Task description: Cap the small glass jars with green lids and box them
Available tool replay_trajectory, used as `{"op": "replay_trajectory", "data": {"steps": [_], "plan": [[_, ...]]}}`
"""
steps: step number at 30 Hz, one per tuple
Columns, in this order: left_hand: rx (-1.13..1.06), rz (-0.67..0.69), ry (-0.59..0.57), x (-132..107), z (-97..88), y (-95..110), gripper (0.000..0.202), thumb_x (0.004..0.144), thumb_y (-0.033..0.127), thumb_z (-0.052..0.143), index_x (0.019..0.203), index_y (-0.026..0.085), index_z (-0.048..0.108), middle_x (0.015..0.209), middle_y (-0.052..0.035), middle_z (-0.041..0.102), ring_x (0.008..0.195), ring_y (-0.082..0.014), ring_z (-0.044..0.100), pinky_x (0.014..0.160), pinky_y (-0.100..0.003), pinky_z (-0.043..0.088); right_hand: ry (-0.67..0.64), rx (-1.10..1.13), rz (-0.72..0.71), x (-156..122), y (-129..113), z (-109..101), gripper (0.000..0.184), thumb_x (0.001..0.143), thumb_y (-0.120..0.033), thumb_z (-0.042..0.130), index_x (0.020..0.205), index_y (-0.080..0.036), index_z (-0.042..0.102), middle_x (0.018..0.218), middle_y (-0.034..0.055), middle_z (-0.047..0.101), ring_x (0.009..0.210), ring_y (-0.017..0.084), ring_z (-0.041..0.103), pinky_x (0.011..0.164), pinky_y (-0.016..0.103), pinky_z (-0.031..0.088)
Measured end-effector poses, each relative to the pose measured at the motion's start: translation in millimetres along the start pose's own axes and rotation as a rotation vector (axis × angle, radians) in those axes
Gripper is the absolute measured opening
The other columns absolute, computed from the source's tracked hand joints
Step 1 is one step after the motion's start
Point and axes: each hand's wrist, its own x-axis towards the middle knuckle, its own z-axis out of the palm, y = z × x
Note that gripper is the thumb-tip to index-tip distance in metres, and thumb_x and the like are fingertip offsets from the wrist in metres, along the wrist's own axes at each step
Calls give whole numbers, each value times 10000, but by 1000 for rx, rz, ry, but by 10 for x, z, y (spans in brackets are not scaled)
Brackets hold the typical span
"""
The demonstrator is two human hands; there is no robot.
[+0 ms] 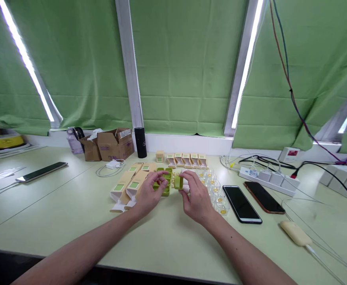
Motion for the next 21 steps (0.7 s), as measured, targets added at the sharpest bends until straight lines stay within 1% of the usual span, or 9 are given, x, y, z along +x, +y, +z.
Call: {"op": "replay_trajectory", "data": {"steps": [2, 4, 7, 10, 12, 14, 17, 19, 21], "plan": [[67, 93, 5, -17, -7, 16, 319, 963, 306, 666, 1270, 224, 684, 988, -79, 666, 1068, -253, 614, 942, -412, 541, -3, 7, -5, 5, -23, -10, 516, 913, -96, 576, 1403, -243, 506, 1320, 162, 597, 1246, 328, 627, 1035, 543, 587], [106, 180, -13, -33, -5, 21, 407, 953, 271, 683, 1354, 245, 620, 1051, -86, 692, 1163, -282, 553, 1021, -466, 502, 1, 13, -26, 8, -42, -14, 524, 920, -92, 566, 1419, -244, 512, 1306, 164, 582, 1233, 327, 630, 1018, 532, 601], [146, 313, -58, -51, 4, 17, 497, 925, 235, 723, 1397, 253, 566, 1212, -97, 688, 1216, -302, 487, 1066, -508, 461, -5, 13, -79, 5, -58, -8, 549, 939, -84, 548, 1461, -250, 508, 1323, 169, 576, 1250, 326, 629, 1014, 519, 610], [161, 412, -96, -56, 12, 10, 483, 926, 219, 731, 1384, 240, 576, 1283, -112, 663, 1234, -312, 477, 1078, -523, 445, -25, -3, -133, -2, -57, 4, 606, 958, -80, 547, 1530, -257, 452, 1370, 171, 598, 1297, 329, 616, 1045, 530, 598], [157, 443, -102, -52, 13, 3, 455, 944, 209, 714, 1381, 242, 593, 1288, -116, 664, 1237, -313, 483, 1091, -532, 433, -16, -11, -160, -4, -49, 8, 633, 966, -86, 559, 1556, -262, 413, 1380, 166, 625, 1312, 329, 616, 1053, 539, 594], [146, 451, -102, -46, 13, -7, 429, 958, 204, 697, 1376, 249, 610, 1290, -113, 671, 1238, -311, 487, 1095, -532, 428, 15, -6, -178, -2, -39, 7, 618, 972, -98, 578, 1544, -260, 411, 1370, 164, 648, 1304, 326, 631, 1040, 537, 602], [129, 435, -101, -36, 9, -20, 423, 966, 213, 688, 1381, 258, 618, 1289, -107, 683, 1242, -307, 494, 1095, -523, 430, 40, -5, -193, 10, -32, -5, 495, 978, -115, 599, 1444, -247, 495, 1336, 167, 664, 1286, 320, 650, 1030, 521, 610], [117, 427, -100, -33, 6, -20, 426, 968, 219, 687, 1387, 259, 620, 1287, -107, 688, 1240, -304, 501, 1092, -517, 435, 31, -24, -197, 17, -36, -15, 392, 983, -116, 598, 1353, -240, 563, 1322, 170, 665, 1278, 318, 656, 1027, 511, 611], [111, 424, -98, -33, 3, -14, 429, 968, 218, 686, 1391, 255, 623, 1283, -110, 689, 1233, -304, 504, 1087, -515, 442, 17, -44, -200, 23, -41, -20, 335, 986, -109, 592, 1298, -231, 603, 1318, 175, 663, 1266, 318, 661, 1012, 499, 616]]}}
